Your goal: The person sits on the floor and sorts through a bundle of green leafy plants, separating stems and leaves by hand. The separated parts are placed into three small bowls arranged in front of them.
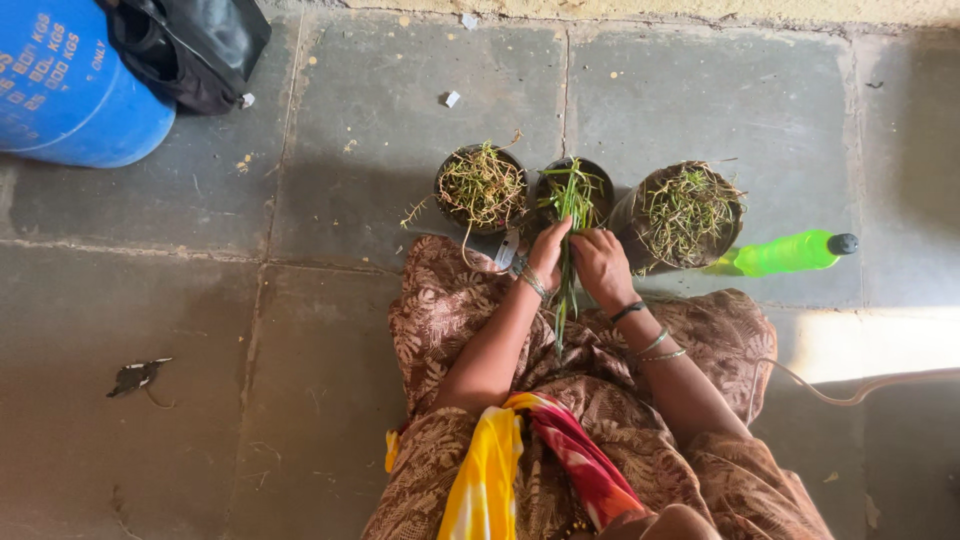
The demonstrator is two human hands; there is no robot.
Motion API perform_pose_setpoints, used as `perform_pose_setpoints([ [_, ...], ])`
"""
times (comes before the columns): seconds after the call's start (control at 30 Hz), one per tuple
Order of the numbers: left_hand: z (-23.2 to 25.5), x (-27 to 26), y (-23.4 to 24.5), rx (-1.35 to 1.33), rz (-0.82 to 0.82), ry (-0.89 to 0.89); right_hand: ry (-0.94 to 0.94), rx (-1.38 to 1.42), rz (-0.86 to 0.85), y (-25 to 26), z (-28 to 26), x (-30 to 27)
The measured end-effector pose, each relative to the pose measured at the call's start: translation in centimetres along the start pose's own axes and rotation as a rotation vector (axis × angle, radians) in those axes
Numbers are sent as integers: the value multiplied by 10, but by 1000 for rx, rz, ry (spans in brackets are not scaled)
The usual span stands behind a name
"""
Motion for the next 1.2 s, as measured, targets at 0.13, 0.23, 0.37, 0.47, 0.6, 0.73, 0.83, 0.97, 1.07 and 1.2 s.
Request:
perform_pose_setpoints([
  [0.13,2,-12,-7,-16,-30,84,137,-58,-27,14,-28,-27],
  [0.23,-8,-5,1,15,-62,63,222,-136,-68,24,-42,-38],
  [0.37,-16,10,16,181,-31,49,184,59,-191,38,-37,-31],
  [0.47,-21,8,14,106,44,107,-32,154,-180,51,-6,7],
  [0.6,-22,7,12,70,-8,112,-102,61,85,55,26,75],
  [0.73,-26,11,15,89,-11,123,166,-213,109,22,42,116],
  [0.83,-20,8,8,109,-59,75,106,-128,-62,-9,68,121],
  [0.97,5,-12,-14,-7,-11,144,-63,-17,-127,-21,79,95],
  [1.07,19,-21,-26,-139,-42,193,-27,37,-53,-8,62,62],
  [1.2,24,-26,-33,-191,-69,149,12,41,24,1,36,35],
])
Point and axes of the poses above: each hand's wrist, its own x-axis towards the middle knuckle, its own y-axis out of the back of the hand, z = x × y, the point moved 2 cm from there along x, towards the middle knuckle, and after that the axes turned 6 degrees about -z, right-handed, at the moved point
